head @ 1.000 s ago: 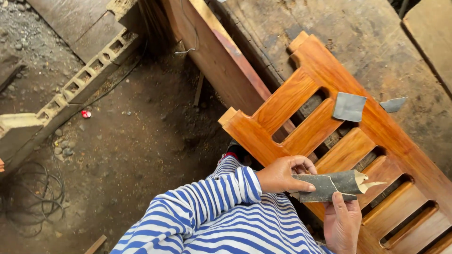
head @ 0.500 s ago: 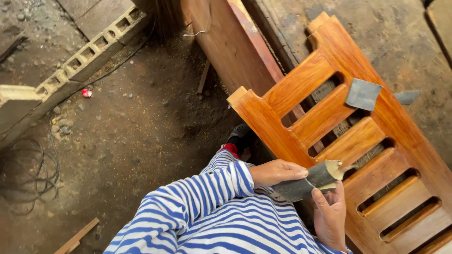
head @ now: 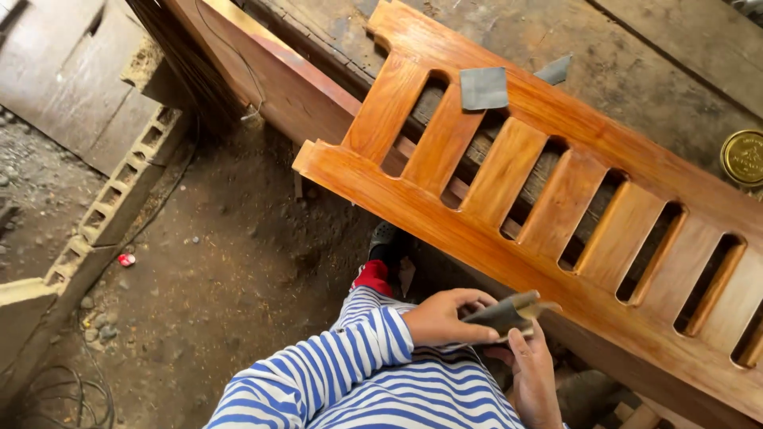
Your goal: The person sands a wooden slatted panel using a sanding block, moving along the surface and into the grooves. They then place the panel on a stack of similar items.
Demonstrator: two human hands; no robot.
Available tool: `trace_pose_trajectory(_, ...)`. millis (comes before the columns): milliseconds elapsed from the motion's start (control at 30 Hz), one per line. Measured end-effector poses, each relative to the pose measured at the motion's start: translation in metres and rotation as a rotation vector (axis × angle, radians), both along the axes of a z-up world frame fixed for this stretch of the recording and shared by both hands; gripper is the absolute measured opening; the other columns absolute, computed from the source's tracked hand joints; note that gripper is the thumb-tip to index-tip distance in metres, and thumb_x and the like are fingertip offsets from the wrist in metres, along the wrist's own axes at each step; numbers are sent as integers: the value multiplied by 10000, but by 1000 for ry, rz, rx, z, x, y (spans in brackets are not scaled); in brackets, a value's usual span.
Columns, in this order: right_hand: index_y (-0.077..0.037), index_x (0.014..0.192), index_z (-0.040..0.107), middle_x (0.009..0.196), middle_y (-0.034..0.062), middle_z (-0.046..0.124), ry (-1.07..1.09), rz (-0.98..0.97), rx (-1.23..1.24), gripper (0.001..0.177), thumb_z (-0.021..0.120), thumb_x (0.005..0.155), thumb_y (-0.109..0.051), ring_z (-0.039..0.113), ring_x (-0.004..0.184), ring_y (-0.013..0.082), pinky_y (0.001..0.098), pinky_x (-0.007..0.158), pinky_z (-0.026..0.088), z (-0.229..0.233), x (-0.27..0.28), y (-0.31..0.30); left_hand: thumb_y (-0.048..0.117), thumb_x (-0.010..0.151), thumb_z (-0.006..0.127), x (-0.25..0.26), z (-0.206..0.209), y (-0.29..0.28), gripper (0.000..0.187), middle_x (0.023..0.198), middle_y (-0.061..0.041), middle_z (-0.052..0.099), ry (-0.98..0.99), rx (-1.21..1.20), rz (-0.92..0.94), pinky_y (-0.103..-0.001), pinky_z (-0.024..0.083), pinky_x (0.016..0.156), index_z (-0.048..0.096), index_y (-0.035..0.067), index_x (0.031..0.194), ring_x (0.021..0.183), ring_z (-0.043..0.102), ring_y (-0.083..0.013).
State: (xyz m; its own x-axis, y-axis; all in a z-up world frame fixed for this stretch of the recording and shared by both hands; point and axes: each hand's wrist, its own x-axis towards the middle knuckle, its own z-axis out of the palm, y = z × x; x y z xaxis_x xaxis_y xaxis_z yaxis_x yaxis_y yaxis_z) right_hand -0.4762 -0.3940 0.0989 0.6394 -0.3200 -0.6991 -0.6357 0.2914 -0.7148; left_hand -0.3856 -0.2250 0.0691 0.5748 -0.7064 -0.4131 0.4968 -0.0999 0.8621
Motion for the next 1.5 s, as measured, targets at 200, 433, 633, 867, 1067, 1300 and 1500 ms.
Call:
trace_pose_trajectory(200,27,1379,538,1221,239,647,143,-84,55,400,522,982,-19,611,1071,321,405,981,490,36,14,4,530,809,687,-6,19,-9,556,1038,16,691,-48,104,-32,-266,494,828,673,175,1236,922,619,-106)
trace_pose_trajectory(433,62,1292,570,1155,280,673,-26,-62,151,388,532,908,94,625,1060,347,434,972,488,0,4,-15,462,867,695,4,5,-9,405,906,11,648,-34,182,165,-262,471,695,698,159,1136,776,561,-92)
trace_pose_trajectory(633,111,1230,601,1022,328,699,60,-49,177,344,590,888,78,660,877,392,457,791,526,0,12,-12,328,888,749,12,-32,-6,296,1004,6,721,-37,29,323,-237,533,841,701,110,1082,900,644,-68)
trace_pose_trajectory(867,99,1265,575,1120,319,693,-76,-149,344,430,607,838,51,672,945,396,470,863,542,-5,16,4,343,896,723,30,-13,5,311,1019,-4,716,-157,110,285,-255,522,836,704,100,1089,908,650,-91)
trace_pose_trajectory(1067,75,1244,602,1113,266,722,-127,-285,341,399,617,848,25,691,921,334,428,854,554,-11,12,12,376,952,646,32,38,4,462,1093,-130,707,-898,371,71,-411,513,798,582,108,1323,952,679,-293)
trace_pose_trajectory(1300,14,1310,614,1111,197,714,-64,-426,314,409,615,920,-106,674,965,308,422,879,552,8,12,13,243,970,632,34,44,-1,492,1235,-157,668,-879,320,-150,-453,554,824,505,101,1423,1030,678,-342)
trace_pose_trajectory(1500,30,1357,568,1071,202,714,-295,-307,455,454,542,975,-214,702,905,299,398,704,604,-4,1,9,154,879,716,41,2,1,491,974,-58,671,-149,216,16,-268,524,824,632,137,1363,894,637,-127)
